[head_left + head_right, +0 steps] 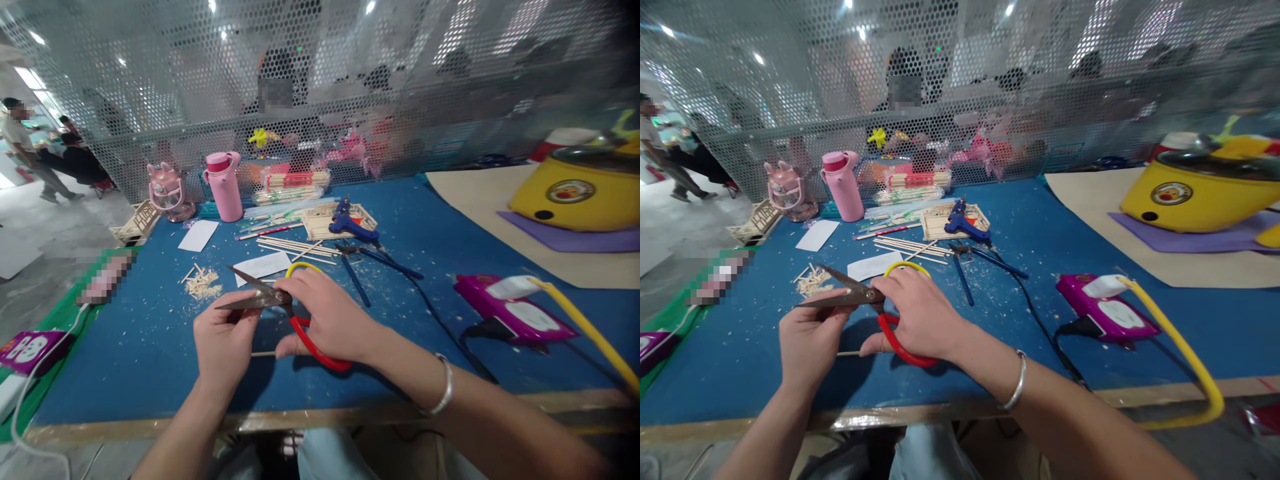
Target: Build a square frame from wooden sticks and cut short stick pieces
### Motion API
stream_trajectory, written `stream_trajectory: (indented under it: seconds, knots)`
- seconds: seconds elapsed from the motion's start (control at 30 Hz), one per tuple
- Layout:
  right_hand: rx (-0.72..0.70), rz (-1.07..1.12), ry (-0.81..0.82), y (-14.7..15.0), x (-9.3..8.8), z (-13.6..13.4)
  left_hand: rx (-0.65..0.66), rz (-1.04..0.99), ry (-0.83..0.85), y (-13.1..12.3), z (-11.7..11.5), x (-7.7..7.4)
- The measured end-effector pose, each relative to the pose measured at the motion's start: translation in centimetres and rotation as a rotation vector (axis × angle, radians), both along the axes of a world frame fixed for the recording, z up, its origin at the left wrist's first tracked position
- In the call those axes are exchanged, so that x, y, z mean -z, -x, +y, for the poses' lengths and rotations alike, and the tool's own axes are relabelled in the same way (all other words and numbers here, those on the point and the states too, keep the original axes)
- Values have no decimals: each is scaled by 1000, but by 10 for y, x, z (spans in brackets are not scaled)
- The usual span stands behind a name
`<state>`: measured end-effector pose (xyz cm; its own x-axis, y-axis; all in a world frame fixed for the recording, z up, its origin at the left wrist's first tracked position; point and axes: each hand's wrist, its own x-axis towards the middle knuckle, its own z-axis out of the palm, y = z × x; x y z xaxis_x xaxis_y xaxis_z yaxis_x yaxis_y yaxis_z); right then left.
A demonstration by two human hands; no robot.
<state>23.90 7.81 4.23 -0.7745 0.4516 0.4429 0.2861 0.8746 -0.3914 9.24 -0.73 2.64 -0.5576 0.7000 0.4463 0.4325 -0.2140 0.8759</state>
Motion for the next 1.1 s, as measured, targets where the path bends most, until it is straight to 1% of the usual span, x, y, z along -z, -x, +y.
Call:
stream_trajectory:
  seconds: [0.27,0.47,0.67,0.8,0.93,1.1]
  knots:
    - [-42,48,78,3,1,-3,-26,30,10,1,-1,-1]
    - [-53,71,122,4,3,-6,-47,57,52,1,-1,0]
    - [-83,75,218,3,4,-7,-73,41,76,-1,-2,-2]
    - [-104,72,267,2,6,-8,-82,41,64,0,-2,1]
    - [-98,79,253,4,7,-9,-92,45,46,1,-1,3]
    - [-86,80,207,5,5,-10,-96,59,36,0,-1,1]
